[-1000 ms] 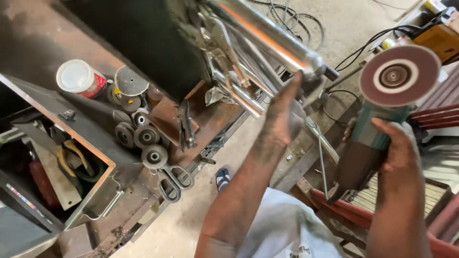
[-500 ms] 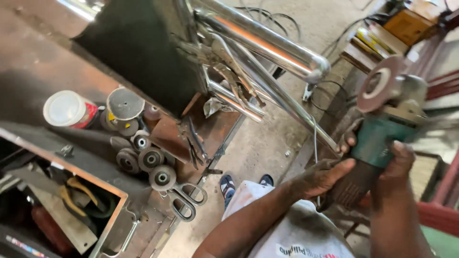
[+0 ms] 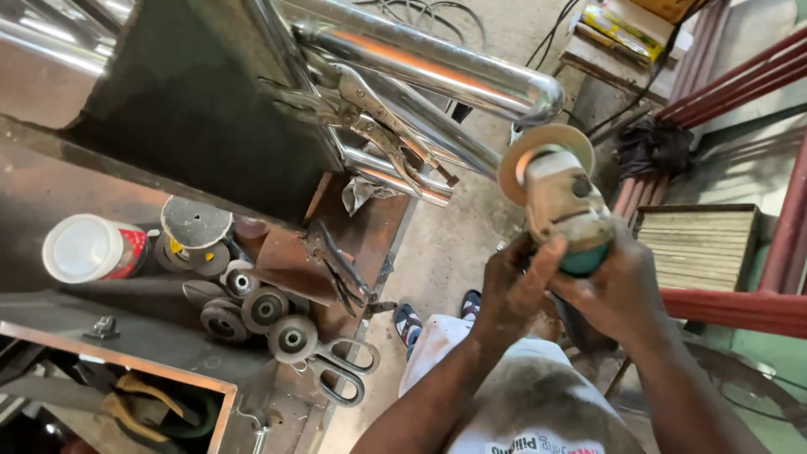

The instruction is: Grinding and polishing metal railings using a handheld angle grinder.

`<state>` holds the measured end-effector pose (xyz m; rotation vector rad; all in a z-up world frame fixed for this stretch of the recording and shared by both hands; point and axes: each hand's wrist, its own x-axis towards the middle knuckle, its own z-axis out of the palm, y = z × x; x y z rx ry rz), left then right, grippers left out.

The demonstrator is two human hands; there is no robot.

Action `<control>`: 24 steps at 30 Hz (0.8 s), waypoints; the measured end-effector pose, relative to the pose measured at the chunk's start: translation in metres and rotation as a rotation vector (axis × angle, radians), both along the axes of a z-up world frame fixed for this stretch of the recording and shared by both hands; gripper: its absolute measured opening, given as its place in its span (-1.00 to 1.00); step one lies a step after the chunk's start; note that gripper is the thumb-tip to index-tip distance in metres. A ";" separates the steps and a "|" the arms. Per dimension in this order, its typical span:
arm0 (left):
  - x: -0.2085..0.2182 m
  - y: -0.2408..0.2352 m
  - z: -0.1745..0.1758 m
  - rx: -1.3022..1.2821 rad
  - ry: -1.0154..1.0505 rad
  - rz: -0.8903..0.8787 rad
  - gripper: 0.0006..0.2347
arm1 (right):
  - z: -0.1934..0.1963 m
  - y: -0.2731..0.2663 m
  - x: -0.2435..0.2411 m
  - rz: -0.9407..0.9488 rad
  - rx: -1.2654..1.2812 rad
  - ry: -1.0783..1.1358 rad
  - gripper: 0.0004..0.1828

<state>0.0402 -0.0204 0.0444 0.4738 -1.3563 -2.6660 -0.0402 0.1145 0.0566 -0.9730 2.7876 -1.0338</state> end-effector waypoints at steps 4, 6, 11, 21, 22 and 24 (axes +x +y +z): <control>-0.012 0.004 -0.022 0.079 0.151 0.074 -0.65 | -0.004 -0.017 -0.004 0.009 0.043 0.117 -0.35; -0.016 0.010 -0.029 0.063 0.209 0.245 -0.75 | -0.004 -0.028 0.001 -0.108 0.023 0.119 -0.42; -0.001 0.004 -0.018 0.244 0.217 0.233 -0.76 | -0.014 -0.031 0.000 -0.139 0.132 0.038 -0.20; -0.032 0.013 -0.085 0.064 0.278 0.130 -0.68 | -0.056 -0.013 -0.022 -0.092 0.117 0.199 -0.12; -0.031 0.017 -0.091 0.066 0.274 0.129 -0.68 | -0.058 -0.007 -0.021 -0.092 0.119 0.196 -0.12; -0.027 0.022 -0.103 -0.011 0.282 0.166 -0.67 | -0.064 0.000 -0.021 -0.085 0.155 0.265 -0.05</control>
